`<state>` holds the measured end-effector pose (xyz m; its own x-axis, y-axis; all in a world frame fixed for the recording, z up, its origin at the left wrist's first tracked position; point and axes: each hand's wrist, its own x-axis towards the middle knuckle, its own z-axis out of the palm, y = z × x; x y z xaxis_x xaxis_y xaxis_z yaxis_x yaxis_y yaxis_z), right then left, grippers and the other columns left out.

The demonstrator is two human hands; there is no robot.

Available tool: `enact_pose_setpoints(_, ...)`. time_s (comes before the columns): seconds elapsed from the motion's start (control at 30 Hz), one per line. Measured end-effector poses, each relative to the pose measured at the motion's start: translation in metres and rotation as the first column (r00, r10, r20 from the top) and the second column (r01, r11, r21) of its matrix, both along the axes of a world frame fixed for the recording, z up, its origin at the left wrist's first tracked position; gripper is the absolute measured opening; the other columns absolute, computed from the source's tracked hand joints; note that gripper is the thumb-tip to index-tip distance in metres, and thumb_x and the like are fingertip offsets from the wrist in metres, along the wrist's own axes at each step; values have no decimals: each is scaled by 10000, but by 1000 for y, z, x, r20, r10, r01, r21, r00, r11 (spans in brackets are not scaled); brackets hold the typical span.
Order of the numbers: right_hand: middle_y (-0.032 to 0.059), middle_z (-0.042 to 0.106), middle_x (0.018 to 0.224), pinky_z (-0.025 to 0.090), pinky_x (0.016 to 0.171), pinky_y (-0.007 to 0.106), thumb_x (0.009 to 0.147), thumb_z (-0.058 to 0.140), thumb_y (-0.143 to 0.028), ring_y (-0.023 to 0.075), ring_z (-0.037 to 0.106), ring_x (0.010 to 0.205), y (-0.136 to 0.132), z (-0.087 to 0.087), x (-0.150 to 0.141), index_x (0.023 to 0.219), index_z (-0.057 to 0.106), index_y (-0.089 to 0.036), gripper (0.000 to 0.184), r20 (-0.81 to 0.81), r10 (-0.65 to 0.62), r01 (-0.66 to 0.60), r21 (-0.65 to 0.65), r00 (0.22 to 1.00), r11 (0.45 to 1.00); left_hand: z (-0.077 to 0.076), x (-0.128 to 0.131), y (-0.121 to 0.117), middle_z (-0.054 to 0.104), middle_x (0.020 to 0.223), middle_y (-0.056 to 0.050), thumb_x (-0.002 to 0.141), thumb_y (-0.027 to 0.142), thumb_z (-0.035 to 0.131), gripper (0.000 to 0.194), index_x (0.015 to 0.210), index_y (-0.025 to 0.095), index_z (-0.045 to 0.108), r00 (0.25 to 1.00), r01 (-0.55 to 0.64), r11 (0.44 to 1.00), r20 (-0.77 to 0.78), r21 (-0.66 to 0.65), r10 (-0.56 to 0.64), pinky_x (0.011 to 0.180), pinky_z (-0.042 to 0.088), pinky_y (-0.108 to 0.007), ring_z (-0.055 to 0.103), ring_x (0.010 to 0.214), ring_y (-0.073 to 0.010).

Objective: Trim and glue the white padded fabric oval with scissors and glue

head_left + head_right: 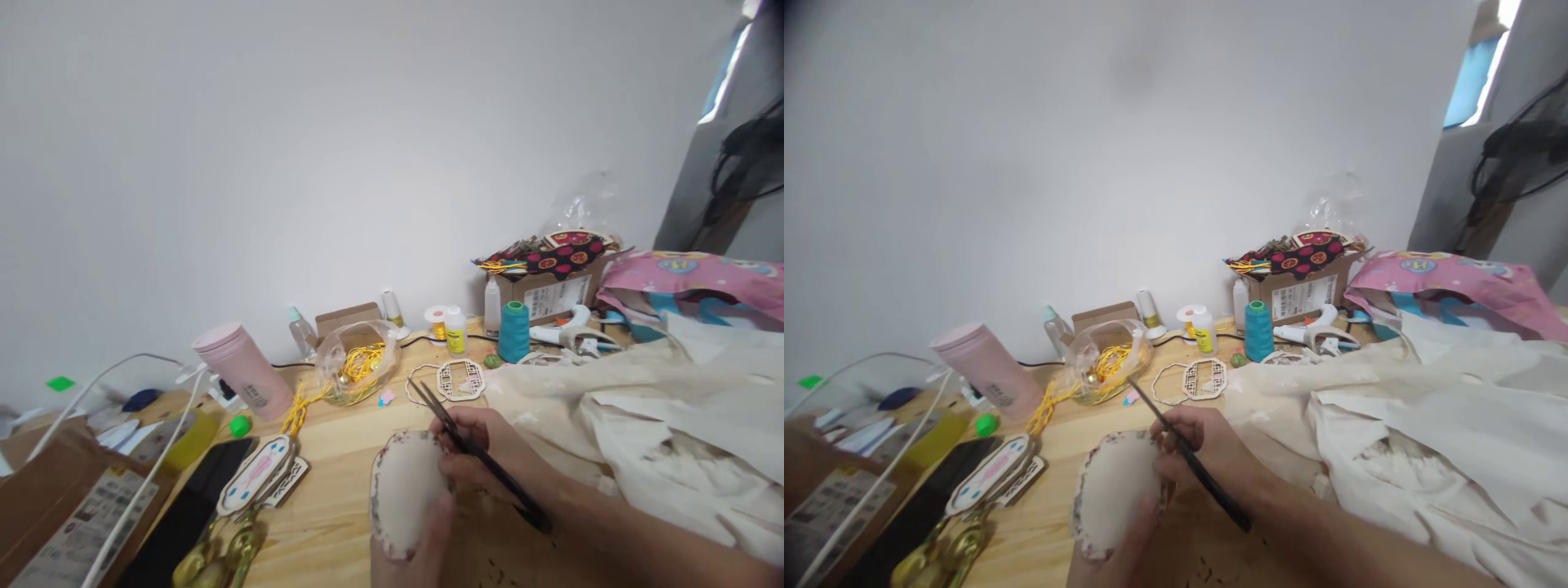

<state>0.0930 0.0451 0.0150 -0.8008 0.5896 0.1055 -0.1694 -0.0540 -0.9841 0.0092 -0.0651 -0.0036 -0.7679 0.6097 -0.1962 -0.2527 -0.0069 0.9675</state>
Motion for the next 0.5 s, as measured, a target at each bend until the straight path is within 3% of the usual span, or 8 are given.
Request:
enact_pose_setpoints(0.07, -47, 475, 636, 331, 512, 202, 629, 626, -226, 89, 431, 573, 0, 2, 3, 787, 550, -170, 184, 41, 25, -31, 134, 999, 991, 0, 3, 4, 684, 925, -73, 566, 265, 713, 472, 1014, 172, 595, 999, -48, 999, -16, 20, 48, 851, 443, -331, 580, 963, -258)
enact_pose_setpoints(0.13, -28, 519, 681, 354, 547, 220, 663, 611, -277, 111, 457, 611, 4, 2, 7, 802, 558, -181, 177, 117, -54, 13, 327, 992, 945, 0, 3, 6, 675, 952, -77, 591, 275, 697, 477, 1043, 178, 574, 996, -81, 995, 44, 55, 78, 842, 455, -341, 576, 974, -262)
enact_pose_setpoints(0.27, 35, 568, 845, 383, 714, 292, 611, 662, -339, 179, 494, 774, 17, -2, 16, 913, 549, -172, 364, 153, -301, 115, 693, 941, 712, 0, 0, 3, 681, 915, -69, 604, 224, 693, 582, 1148, 210, 486, 971, -153, 980, 203, 125, 126, 768, 501, -349, 595, 940, -267)
enact_pose_setpoints(0.37, 52, 534, 860, 373, 697, 304, 572, 670, -294, 194, 466, 786, 18, -5, 17, 884, 546, -169, 359, 200, -323, 28, 811, 925, 584, 0, -3, -1, 692, 861, -35, 628, 159, 667, 672, 1229, 250, 381, 954, -173, 975, 268, 141, 131, 723, 519, -351, 634, 843, -236)
enact_pose_setpoints(0.5, 41, 490, 814, 341, 622, 284, 560, 643, -259, 191, 425, 748, 10, -7, 11, 781, 548, -189, 250, 267, -346, -80, 879, 899, 470, 7, -4, -2, 701, 754, 11, 648, 56, 627, 705, 1254, 278, 344, 917, -190, 969, 381, 160, 117, 658, 538, -301, 657, 710, -184)
